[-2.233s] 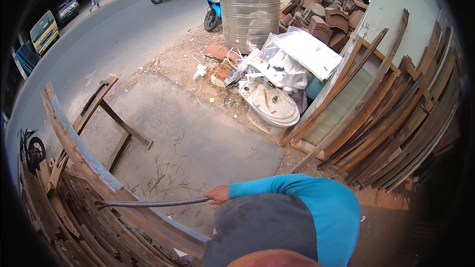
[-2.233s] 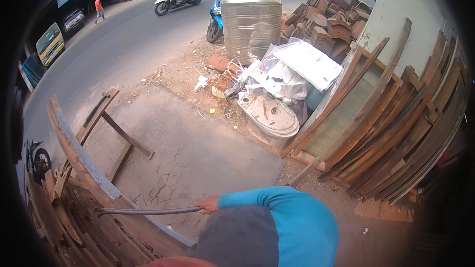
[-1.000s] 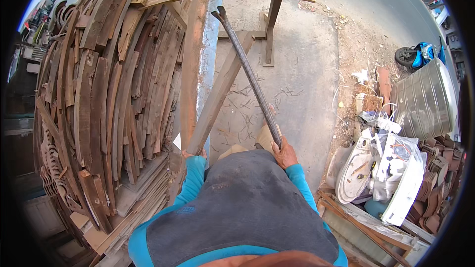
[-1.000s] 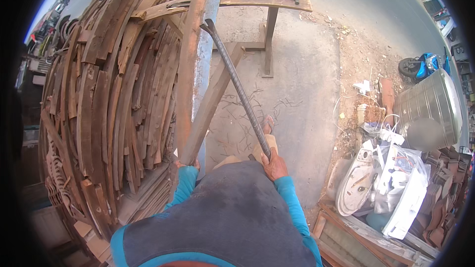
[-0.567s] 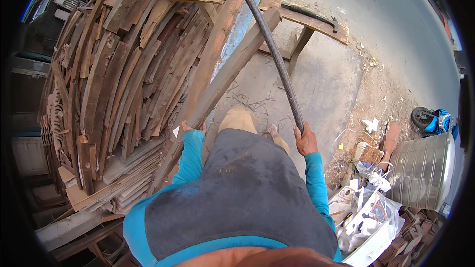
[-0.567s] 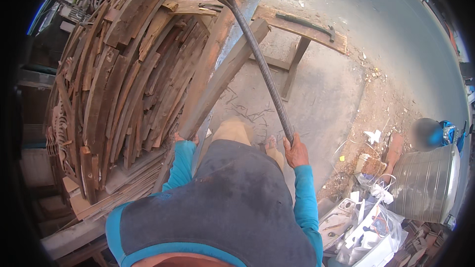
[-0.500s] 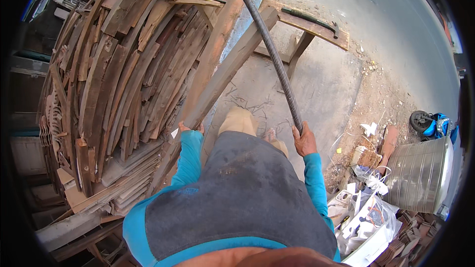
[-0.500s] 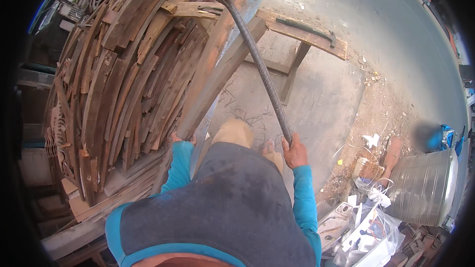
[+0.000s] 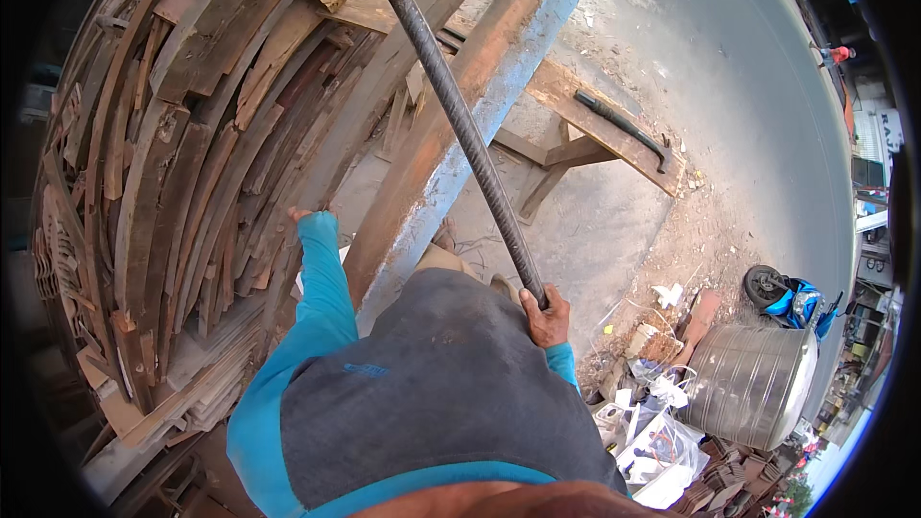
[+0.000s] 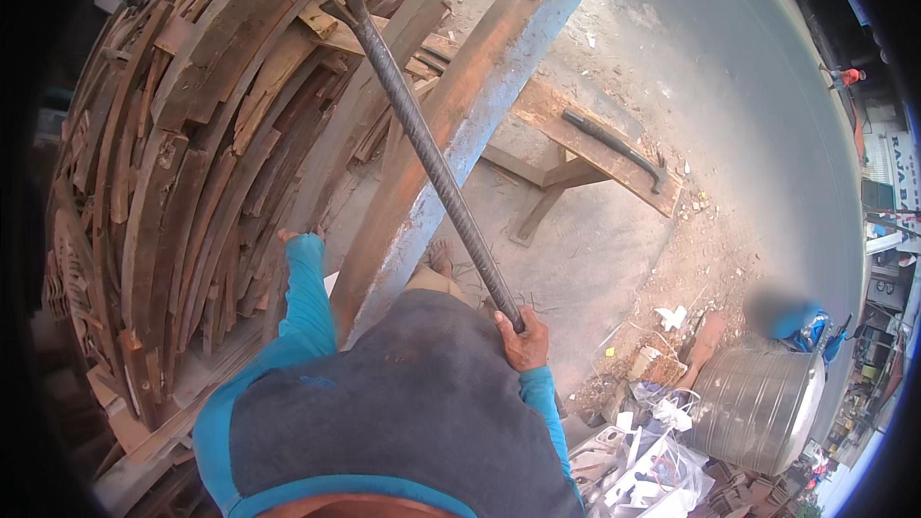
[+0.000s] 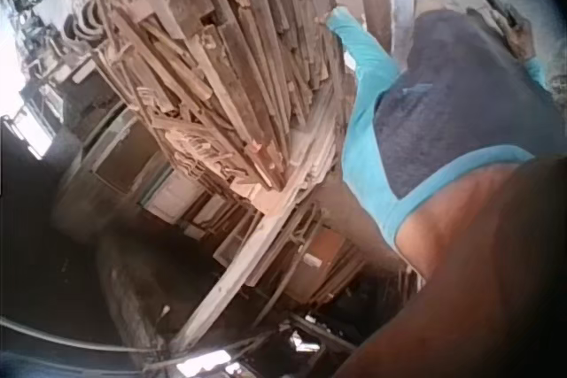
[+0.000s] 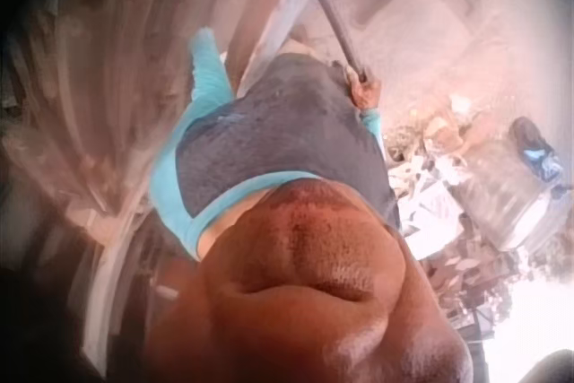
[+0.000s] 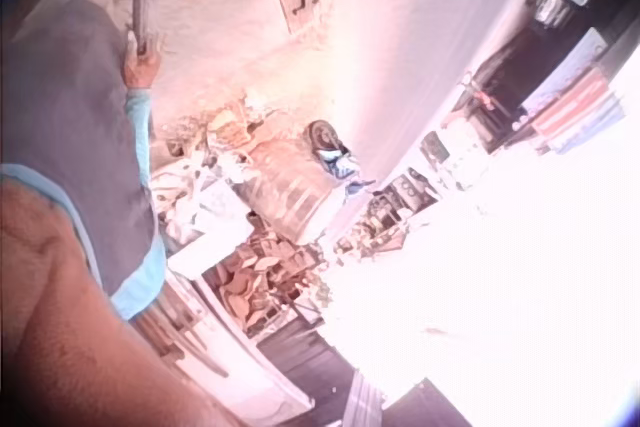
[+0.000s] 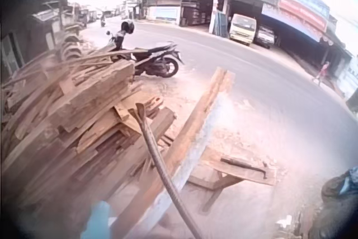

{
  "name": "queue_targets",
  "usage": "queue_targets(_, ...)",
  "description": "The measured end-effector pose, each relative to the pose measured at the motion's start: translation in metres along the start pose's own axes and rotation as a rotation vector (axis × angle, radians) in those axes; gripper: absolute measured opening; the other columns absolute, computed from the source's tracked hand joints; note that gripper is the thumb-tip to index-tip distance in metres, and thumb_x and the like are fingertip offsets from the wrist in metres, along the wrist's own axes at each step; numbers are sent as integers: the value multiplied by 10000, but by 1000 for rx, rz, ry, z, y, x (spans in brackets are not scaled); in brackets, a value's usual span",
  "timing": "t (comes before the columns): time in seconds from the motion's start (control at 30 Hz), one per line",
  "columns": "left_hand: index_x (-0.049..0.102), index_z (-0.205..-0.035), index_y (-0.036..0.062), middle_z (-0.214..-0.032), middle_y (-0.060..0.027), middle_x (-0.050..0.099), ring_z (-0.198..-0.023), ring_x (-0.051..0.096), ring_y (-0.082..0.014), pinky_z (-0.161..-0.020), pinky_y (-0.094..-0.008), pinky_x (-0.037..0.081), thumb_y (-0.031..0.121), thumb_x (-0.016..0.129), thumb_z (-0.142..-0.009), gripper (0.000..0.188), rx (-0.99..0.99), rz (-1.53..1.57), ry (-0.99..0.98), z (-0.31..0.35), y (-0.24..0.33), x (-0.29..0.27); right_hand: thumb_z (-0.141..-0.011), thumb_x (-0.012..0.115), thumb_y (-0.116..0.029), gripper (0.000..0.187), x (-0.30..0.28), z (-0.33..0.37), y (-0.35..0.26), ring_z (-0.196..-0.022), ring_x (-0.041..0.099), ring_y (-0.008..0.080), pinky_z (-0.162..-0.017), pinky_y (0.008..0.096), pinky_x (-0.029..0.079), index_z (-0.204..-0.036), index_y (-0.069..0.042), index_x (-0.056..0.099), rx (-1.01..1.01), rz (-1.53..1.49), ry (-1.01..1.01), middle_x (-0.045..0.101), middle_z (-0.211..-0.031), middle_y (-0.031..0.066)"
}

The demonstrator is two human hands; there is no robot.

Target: The person removes nails from a curved wooden plank using a crowbar and a hammer, prying them out one by one while holding the plank steady.

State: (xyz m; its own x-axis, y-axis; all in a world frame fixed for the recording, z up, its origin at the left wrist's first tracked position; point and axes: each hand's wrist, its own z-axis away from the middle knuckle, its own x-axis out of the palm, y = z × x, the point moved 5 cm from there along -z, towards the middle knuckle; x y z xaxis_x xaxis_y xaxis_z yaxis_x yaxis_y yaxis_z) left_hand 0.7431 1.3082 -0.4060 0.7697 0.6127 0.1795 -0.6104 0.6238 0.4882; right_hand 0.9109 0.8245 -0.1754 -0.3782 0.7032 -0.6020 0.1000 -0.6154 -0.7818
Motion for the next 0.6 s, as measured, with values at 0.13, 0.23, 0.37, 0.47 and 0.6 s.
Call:
queue_targets(0.13,371,-1403,101,-1489,-45,375,-1367,313,-228,-1059,-517,353,495,497,-880,667,37,137,76,-7,19,85,-840,727,-304,290,5,-5,-3,-474,515,237,-484,352,405,-834,-41,606,153,90,-107,512,-535,114)
queue_targets(0.23,345,-1405,41,-1465,-83,406,-1363,332,-235,-1051,-510,387,402,569,-882,674,48,182,91,-20,7,135,-854,697,-364,328,2,-4,0,-493,549,296,-495,388,420,-841,-47,612,224,159,-124,537,-545,145)
queue_targets(0.37,308,-1420,0,-1438,-127,438,-1346,372,-256,-1031,-492,434,325,629,-893,698,-137,75,-21,-57,-37,176,-876,627,-470,415,-15,9,-2,-604,607,405,-548,473,443,-895,-56,622,389,376,-266,586,-601,201)
queue_targets(0.47,275,-1461,56,-1427,-143,443,-1310,433,-298,-999,-455,473,373,592,-920,702,-456,-167,-229,-88,-61,187,-884,600,-501,449,-23,22,6,-613,610,405,-566,477,447,-916,-53,615,412,454,-323,578,-595,207)
queue_targets(0.6,331,-1413,12,-1350,-166,507,-1158,566,-306,-932,-402,522,310,625,-909,655,-170,-455,-417,-91,-65,182,-901,556,-531,498,-32,43,19,-657,598,433,-596,495,442,-875,-33,574,453,452,-347,562,-602,235)
